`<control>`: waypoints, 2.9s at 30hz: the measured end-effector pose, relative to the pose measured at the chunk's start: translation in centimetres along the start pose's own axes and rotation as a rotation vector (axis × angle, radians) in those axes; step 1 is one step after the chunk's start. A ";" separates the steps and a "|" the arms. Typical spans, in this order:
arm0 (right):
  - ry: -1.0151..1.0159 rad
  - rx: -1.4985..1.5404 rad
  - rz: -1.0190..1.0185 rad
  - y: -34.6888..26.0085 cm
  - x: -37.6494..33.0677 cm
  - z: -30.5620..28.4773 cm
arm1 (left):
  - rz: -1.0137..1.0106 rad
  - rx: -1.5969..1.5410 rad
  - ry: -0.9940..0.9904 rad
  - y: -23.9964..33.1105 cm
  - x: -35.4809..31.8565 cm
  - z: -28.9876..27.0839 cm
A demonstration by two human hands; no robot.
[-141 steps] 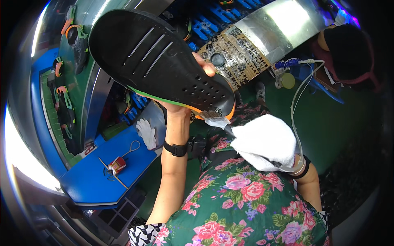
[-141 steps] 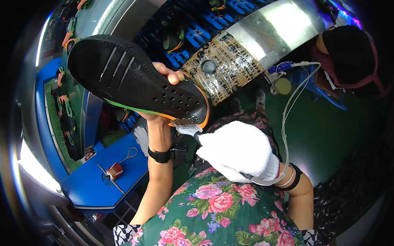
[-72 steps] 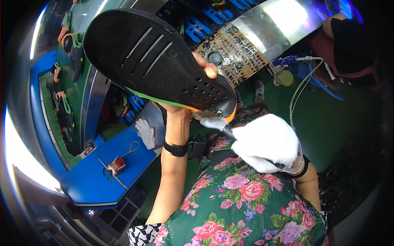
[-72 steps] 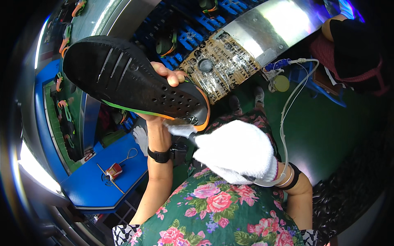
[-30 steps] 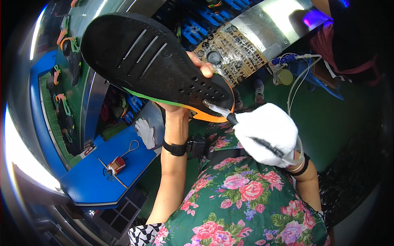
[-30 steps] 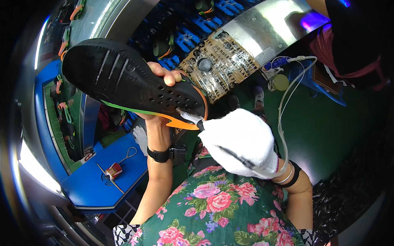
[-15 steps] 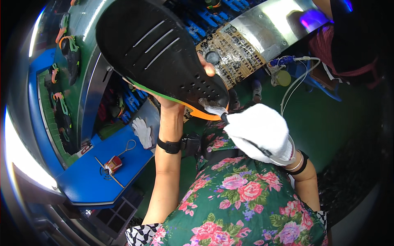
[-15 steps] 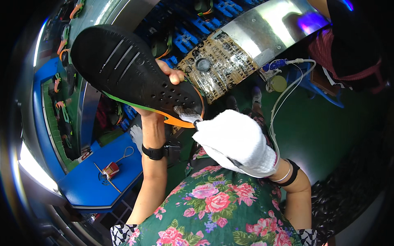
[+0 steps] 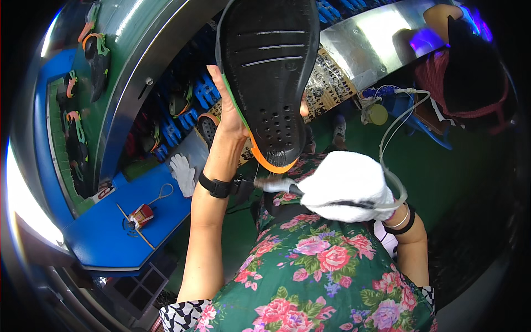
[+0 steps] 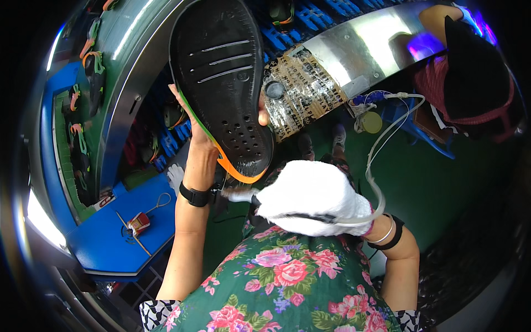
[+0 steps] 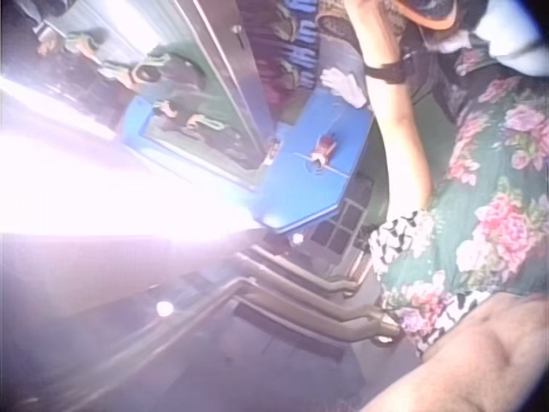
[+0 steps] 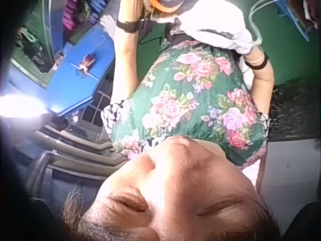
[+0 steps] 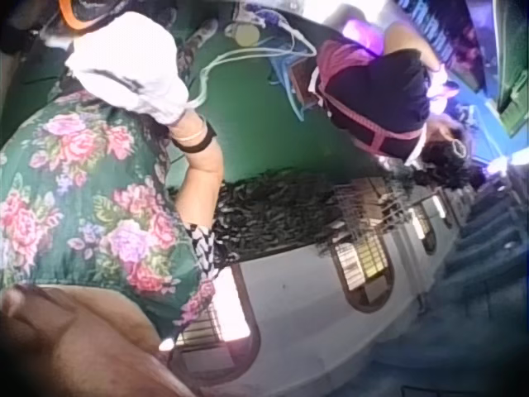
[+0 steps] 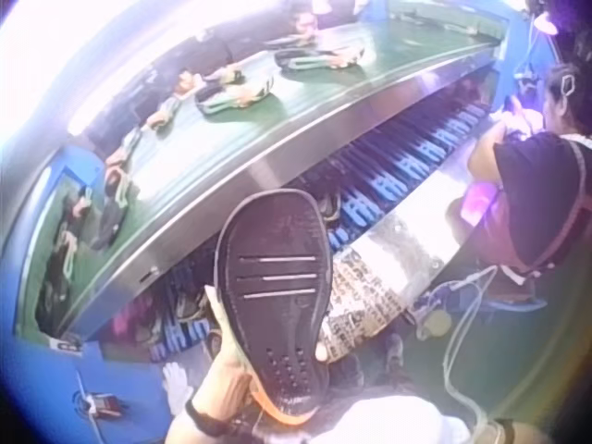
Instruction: Brushing glue or chemical primer onto the bottom of shoe soles on an assembly line.
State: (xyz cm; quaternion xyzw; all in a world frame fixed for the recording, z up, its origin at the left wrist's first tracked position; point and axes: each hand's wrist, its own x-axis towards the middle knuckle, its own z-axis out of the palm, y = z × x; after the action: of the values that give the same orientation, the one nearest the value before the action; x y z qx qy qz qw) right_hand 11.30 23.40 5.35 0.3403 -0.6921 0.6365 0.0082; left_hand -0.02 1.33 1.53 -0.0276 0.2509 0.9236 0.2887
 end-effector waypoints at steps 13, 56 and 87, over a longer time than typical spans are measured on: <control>-0.048 0.039 0.029 1.2 0.5 -0.7 | -0.215 0.384 -0.050 -0.1 -0.2 -1.1; 0.200 -0.409 -0.119 0.7 2.3 -2.3 | -0.154 -0.257 0.183 -5.4 -7.3 -5.1; 0.335 -0.409 -0.111 0.0 5.3 -0.3 | -0.118 -0.733 -0.118 -9.2 -6.7 -1.6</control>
State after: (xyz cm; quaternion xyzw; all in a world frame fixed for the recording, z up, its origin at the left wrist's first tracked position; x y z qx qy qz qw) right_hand 7.09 21.26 7.79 0.2590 -0.7757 0.5294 0.2258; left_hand 10.41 3.59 -2.63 -0.0904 -0.1154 0.9338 0.3264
